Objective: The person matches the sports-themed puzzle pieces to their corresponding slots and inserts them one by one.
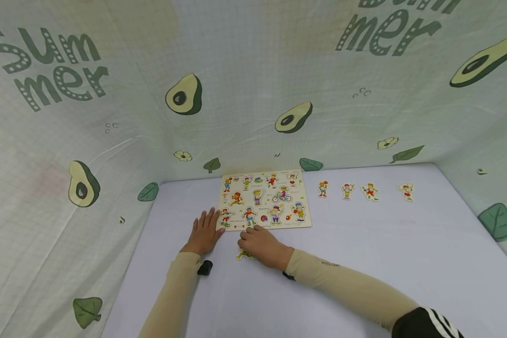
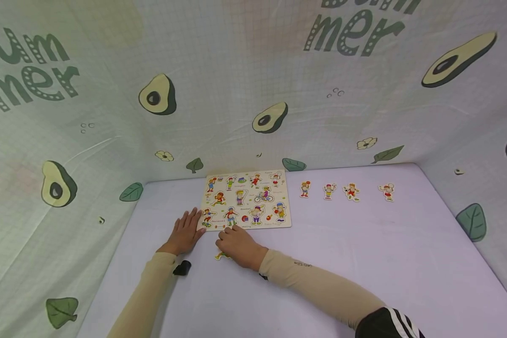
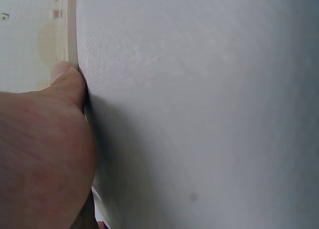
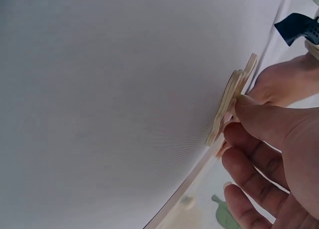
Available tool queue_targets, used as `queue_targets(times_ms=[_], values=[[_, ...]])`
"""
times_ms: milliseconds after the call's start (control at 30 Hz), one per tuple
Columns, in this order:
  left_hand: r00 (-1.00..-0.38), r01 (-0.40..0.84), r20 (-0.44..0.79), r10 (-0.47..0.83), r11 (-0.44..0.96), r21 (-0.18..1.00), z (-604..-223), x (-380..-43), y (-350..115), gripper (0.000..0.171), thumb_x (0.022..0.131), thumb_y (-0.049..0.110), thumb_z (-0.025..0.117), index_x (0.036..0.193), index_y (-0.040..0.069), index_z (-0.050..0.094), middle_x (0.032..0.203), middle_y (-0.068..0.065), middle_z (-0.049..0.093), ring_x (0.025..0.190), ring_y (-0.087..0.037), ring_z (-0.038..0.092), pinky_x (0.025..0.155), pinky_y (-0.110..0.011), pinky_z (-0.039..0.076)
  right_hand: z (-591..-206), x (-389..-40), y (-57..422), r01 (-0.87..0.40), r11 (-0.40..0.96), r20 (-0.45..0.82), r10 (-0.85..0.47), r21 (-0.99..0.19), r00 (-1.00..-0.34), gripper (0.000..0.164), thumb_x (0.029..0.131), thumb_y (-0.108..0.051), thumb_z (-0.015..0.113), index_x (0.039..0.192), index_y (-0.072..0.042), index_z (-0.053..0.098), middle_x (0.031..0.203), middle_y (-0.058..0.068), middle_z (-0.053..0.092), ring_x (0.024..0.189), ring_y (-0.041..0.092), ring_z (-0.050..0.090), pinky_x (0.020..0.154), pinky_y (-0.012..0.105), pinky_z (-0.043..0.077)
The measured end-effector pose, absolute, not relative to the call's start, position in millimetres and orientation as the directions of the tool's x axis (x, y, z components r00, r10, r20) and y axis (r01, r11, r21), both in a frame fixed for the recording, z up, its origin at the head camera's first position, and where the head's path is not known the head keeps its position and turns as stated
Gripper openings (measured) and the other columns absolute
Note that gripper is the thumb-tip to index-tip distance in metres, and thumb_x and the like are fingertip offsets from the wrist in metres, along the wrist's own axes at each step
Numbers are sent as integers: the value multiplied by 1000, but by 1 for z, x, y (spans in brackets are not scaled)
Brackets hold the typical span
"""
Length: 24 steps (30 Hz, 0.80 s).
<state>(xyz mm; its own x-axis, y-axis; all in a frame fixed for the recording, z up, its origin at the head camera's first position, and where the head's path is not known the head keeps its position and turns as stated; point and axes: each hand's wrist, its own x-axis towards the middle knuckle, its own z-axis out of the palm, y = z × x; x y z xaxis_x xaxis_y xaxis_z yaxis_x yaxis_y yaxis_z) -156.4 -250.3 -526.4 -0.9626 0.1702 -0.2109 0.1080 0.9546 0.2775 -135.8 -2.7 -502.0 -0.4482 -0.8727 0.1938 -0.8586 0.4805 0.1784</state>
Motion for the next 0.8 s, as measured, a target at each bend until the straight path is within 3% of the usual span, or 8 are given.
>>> queue_targets(times_ms=[533, 800], values=[[-967, 112, -189, 174, 948, 299, -511, -149, -244, 63, 113, 30, 49, 163, -3, 28, 172, -27, 19, 159, -52, 12, 127, -69, 9, -496, -137, -4, -858, 492, 194, -865, 147, -463, 18, 96, -23, 79, 113, -21, 74, 107, -6, 70, 101, 12, 66, 87, 26, 52], [-960, 79, -240, 144, 962, 261, -509, -152, -242, 66, 113, 31, 50, 166, 0, 24, 174, -25, 14, 160, -50, 8, 128, -67, 8, -484, -151, -2, -835, 543, 216, -829, 89, -516, 15, 98, -20, 77, 113, -20, 74, 107, -6, 71, 103, 12, 66, 87, 28, 52]])
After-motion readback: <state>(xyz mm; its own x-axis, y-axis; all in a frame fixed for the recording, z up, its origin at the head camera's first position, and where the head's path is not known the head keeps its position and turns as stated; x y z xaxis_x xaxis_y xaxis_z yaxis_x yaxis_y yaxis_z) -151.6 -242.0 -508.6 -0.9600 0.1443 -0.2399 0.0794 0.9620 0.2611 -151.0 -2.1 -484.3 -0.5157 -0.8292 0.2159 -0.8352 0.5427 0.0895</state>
